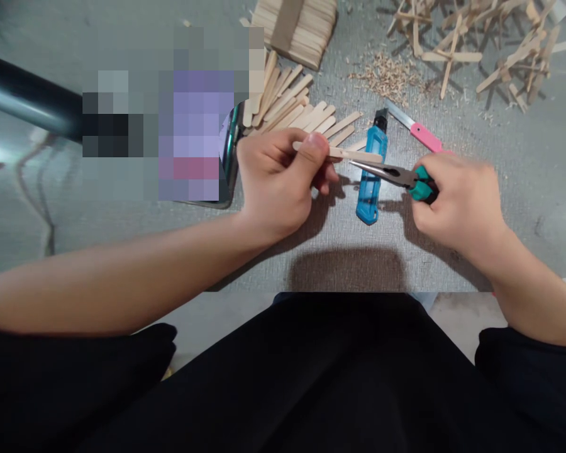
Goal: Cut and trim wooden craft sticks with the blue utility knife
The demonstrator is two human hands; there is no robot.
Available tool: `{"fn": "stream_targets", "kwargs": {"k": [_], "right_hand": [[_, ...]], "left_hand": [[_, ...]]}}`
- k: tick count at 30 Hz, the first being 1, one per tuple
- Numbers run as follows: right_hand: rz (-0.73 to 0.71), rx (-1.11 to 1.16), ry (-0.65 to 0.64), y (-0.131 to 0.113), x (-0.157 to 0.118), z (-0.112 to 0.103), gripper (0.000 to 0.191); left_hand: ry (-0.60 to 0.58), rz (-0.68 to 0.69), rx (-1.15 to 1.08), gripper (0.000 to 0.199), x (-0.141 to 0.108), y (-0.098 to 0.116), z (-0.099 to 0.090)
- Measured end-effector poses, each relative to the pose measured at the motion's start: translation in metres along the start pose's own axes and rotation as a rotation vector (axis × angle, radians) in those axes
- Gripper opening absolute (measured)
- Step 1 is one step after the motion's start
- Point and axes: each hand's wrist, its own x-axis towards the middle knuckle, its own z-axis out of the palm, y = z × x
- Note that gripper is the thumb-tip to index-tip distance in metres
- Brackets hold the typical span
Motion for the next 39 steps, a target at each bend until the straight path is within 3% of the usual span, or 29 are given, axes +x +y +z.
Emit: {"fn": "stream_targets", "kwargs": {"k": [3, 7, 12, 16, 22, 29, 33, 39], "right_hand": [[-0.001, 0.087, 0.151, 0.007, 0.006, 0.002, 0.01], [0.043, 0.18, 0.198, 0.013, 0.013, 0.009, 0.008], [0.076, 0.573, 0.144, -0.004, 0.01, 0.011, 0.014], [0.108, 0.637, 0.104, -0.016, 0.003, 0.01, 0.018], [0.157, 0.588, 0.129, -0.014, 0.0, 0.014, 0.018], [0.135, 0.408, 0.205, -0.014, 0.003, 0.011, 0.016], [0.084, 0.376, 0.271, -0.011, 0.003, 0.012, 0.014], [0.036, 0.314, 0.258, -0.005, 0.005, 0.017, 0.014]], "left_hand": [[0.016, 0.018, -0.094, 0.05, 0.007, -0.005, 0.0], [0.011, 0.06, -0.09, 0.056, 0.006, -0.001, 0.002], [-0.072, 0.068, -0.05, 0.067, -0.003, 0.009, 0.002], [-0.183, 0.112, -0.066, 0.066, -0.01, 0.01, 0.001], [-0.229, 0.139, 0.006, 0.057, -0.011, 0.014, -0.003], [-0.207, 0.064, 0.076, 0.021, -0.012, 0.014, -0.001], [-0.22, 0.038, 0.088, 0.019, -0.011, 0.012, 0.001], [-0.214, 0.074, 0.117, 0.016, -0.011, 0.014, 0.0]]}}
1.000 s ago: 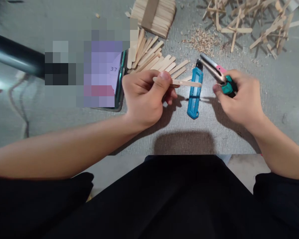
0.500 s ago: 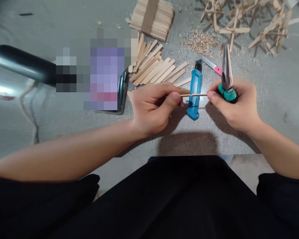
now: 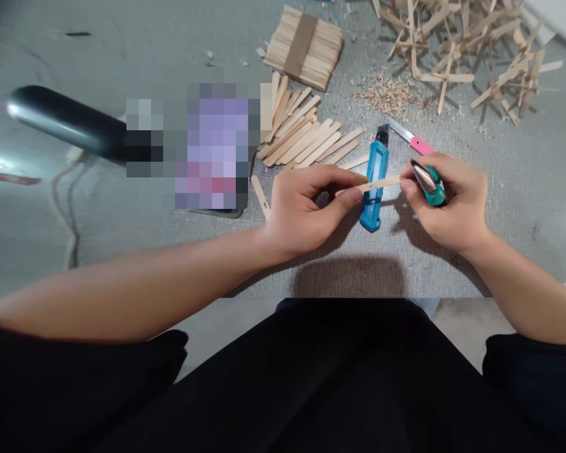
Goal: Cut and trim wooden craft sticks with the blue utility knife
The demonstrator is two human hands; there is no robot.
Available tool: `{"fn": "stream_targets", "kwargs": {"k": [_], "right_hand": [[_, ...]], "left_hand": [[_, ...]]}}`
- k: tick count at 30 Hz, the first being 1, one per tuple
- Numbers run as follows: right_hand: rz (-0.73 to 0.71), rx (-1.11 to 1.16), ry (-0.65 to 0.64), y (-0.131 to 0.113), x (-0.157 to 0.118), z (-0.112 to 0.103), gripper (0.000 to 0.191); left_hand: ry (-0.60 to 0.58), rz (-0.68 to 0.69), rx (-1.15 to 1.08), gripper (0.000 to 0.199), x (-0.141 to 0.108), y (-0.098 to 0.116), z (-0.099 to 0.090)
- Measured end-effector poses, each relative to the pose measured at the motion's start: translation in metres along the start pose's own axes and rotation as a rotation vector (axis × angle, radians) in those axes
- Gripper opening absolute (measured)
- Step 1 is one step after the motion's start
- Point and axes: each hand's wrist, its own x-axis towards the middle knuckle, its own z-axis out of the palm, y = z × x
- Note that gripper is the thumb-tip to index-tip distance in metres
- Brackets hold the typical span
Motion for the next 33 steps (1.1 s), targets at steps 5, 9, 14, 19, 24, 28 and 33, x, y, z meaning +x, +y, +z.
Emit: {"fn": "stream_targets", "kwargs": {"k": [5, 9, 14, 19, 24, 28, 33], "right_hand": [[-0.033, -0.182, -0.066, 0.007, -0.003, 0.001, 0.018], [-0.046, -0.427, -0.114, 0.003, -0.002, -0.005, 0.028], [-0.015, -0.578, -0.162, -0.001, 0.001, -0.008, 0.034], [-0.025, -0.633, -0.19, 0.002, 0.003, -0.008, 0.033], [-0.034, -0.667, -0.185, 0.003, 0.002, -0.01, 0.034], [-0.023, -0.668, -0.2, 0.004, 0.002, -0.012, 0.036], [-0.035, -0.687, -0.189, 0.006, 0.005, -0.013, 0.029]], "left_hand": [[0.069, -0.041, -0.044, 0.012, -0.001, 0.0, 0.003], [0.137, -0.155, -0.236, 0.026, 0.001, 0.0, 0.005], [0.078, -0.234, -0.402, 0.05, 0.001, 0.001, 0.003], [-0.002, -0.28, -0.555, 0.051, 0.002, -0.003, 0.004], [-0.017, -0.288, -0.541, 0.048, 0.0, -0.003, 0.005], [-0.027, -0.295, -0.526, 0.044, -0.002, -0.001, 0.005], [-0.047, -0.348, -0.595, 0.037, -0.003, 0.001, 0.005]]}}
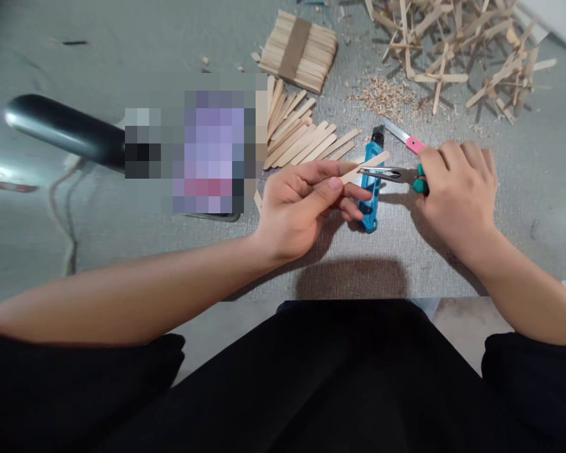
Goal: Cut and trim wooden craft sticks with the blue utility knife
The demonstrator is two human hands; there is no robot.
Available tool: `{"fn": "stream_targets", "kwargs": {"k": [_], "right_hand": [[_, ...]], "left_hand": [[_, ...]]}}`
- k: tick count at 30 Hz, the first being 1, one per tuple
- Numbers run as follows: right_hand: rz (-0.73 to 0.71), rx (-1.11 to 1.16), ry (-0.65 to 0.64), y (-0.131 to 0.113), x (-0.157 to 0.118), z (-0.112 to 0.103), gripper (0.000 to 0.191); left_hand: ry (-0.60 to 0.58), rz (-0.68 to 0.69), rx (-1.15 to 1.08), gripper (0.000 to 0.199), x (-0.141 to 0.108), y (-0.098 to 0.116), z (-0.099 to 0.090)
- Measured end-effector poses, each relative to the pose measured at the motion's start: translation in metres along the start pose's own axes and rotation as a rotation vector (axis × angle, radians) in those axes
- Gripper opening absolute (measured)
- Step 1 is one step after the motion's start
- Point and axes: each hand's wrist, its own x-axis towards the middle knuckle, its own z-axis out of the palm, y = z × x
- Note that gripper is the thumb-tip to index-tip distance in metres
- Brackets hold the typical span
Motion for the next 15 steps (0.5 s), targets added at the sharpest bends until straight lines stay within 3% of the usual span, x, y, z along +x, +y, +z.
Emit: {"fn": "stream_targets", "kwargs": {"k": [7, 15], "right_hand": [[0.003, -0.018, 0.017, 0.0018, 0.0008, 0.0053, 0.027], [0.014, 0.149, -0.015, 0.0014, -0.0021, 0.0099, 0.025]], "left_hand": [[-0.004, -0.002, 0.014, 0.031, 0.0005, 0.0022, 0.0012], [0.128, 0.211, 0.278, 0.027, -0.0051, -0.0042, 0.0056]]}}
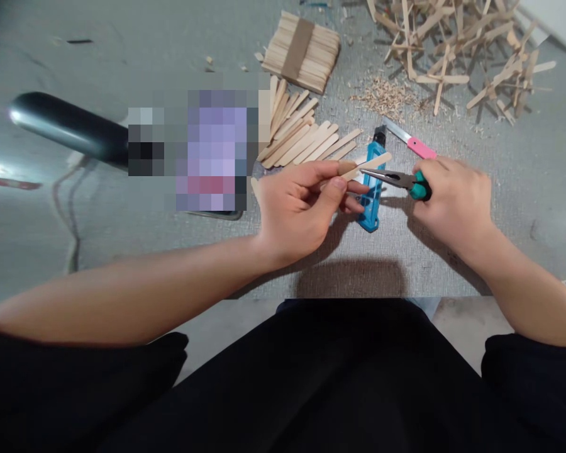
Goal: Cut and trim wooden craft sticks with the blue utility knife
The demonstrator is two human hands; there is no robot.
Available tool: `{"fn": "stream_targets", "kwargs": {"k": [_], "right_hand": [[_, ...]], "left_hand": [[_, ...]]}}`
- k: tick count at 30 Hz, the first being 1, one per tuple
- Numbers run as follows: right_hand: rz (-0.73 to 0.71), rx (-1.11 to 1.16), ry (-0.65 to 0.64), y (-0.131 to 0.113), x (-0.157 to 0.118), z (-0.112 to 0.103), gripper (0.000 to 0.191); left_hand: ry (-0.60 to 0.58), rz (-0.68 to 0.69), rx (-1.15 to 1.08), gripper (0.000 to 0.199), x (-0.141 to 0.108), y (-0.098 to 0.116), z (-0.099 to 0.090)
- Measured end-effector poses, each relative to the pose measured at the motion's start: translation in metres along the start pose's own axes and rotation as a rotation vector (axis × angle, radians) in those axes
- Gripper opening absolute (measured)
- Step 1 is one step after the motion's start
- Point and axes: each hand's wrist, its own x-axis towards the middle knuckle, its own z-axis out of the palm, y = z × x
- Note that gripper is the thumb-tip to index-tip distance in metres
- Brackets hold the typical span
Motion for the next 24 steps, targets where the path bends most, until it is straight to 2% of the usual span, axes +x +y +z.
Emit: {"fn": "stream_targets", "kwargs": {"k": [4, 8, 15, 20, 24], "right_hand": [[-0.007, 0.142, 0.006, 0.0, -0.003, -0.001, 0.02], [0.009, 0.263, -0.049, -0.005, -0.007, -0.006, 0.003], [0.013, 0.304, -0.08, -0.012, -0.008, -0.012, 0.005], [0.079, 0.487, -0.294, -0.014, -0.005, -0.019, 0.017], [0.116, 0.444, -0.246, -0.013, -0.003, -0.018, 0.022]], "left_hand": [[-0.003, 0.137, 0.09, 0.034, -0.006, -0.003, -0.001], [-0.017, 0.214, 0.19, 0.036, -0.012, -0.003, -0.003], [-0.054, 0.156, 0.143, 0.034, -0.015, 0.002, -0.002], [-0.074, 0.139, 0.113, 0.033, -0.015, 0.005, -0.003], [-0.104, 0.052, 0.009, 0.033, -0.012, 0.005, -0.002]]}}
